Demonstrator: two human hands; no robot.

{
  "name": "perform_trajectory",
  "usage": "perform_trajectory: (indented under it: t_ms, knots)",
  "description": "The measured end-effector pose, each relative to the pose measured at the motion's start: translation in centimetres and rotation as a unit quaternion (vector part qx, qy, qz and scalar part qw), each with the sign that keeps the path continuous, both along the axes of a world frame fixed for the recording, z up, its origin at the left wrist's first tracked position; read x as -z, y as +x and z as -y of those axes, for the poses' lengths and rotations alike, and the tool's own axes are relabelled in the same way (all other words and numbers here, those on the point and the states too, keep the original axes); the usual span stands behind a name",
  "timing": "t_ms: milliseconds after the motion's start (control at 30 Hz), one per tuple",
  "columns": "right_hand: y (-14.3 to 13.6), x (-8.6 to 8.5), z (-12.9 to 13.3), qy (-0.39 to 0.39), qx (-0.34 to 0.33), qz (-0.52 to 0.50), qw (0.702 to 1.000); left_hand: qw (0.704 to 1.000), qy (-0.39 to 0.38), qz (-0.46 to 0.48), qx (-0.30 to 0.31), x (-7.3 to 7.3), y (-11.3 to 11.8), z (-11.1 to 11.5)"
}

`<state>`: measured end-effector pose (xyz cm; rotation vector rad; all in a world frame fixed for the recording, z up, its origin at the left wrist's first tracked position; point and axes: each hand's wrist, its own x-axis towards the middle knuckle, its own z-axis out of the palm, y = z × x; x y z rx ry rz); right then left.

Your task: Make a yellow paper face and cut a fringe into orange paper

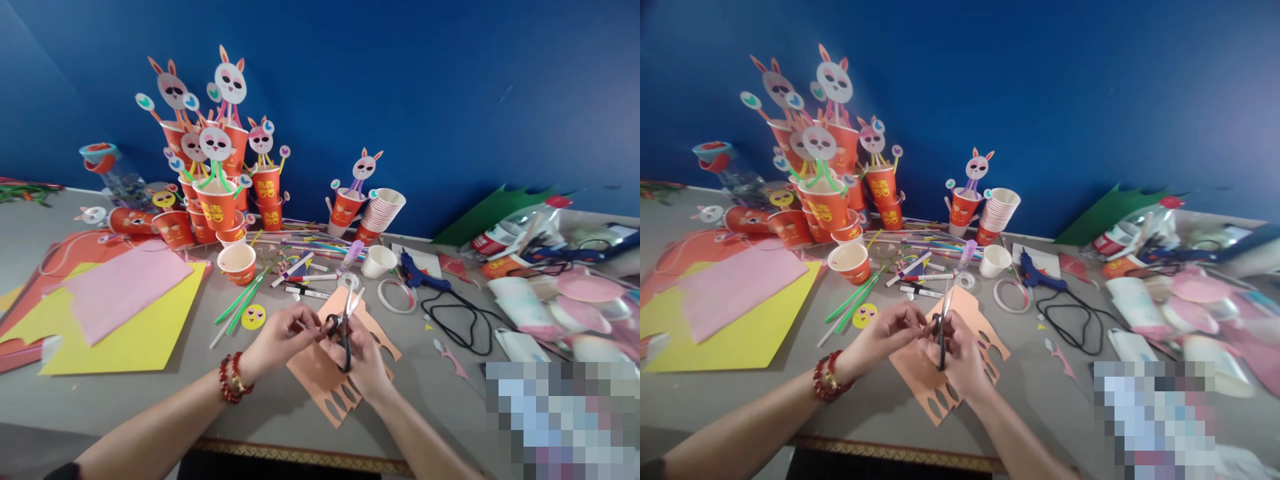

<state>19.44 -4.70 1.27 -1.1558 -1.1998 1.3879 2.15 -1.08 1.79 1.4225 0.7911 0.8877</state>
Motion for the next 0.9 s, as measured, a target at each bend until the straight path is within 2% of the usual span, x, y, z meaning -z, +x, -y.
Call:
perform_trajectory:
  t_ms: [167,300,367,467,567,733,900]
  knots:
    - [0.2,0.1,0.0,0.022,0.010,-0.006,1.000,0.994,0.048,-0.095,0.015,-0.1,0.3,0.3]
    - [0.6,0.7,0.1,0.023,-0.007,0.008,1.000,0.993,0.023,-0.113,0.033,0.1,0.3,0.4]
    - [0.6,0.9,0.1,0.026,-0.002,0.011,1.000,0.995,-0.007,-0.088,0.040,0.4,0.3,0.4]
    - [0.5,0.8,0.1,0.045,0.036,-0.003,0.998,0.997,-0.057,0.002,0.046,0.7,0.4,0.5]
    - [0.3,0.3,0.0,0.049,0.073,-0.017,0.996,0.995,-0.067,0.064,0.029,0.9,0.6,0.7]
    - [0.2,-0.2,0.0,0.052,0.086,-0.013,0.995,0.998,-0.037,0.055,-0.022,1.1,1.1,1.0]
    - [0.0,-0.1,0.2,0.053,0.061,-0.010,0.997,0.999,-0.009,0.037,-0.036,1.1,1.1,1.0]
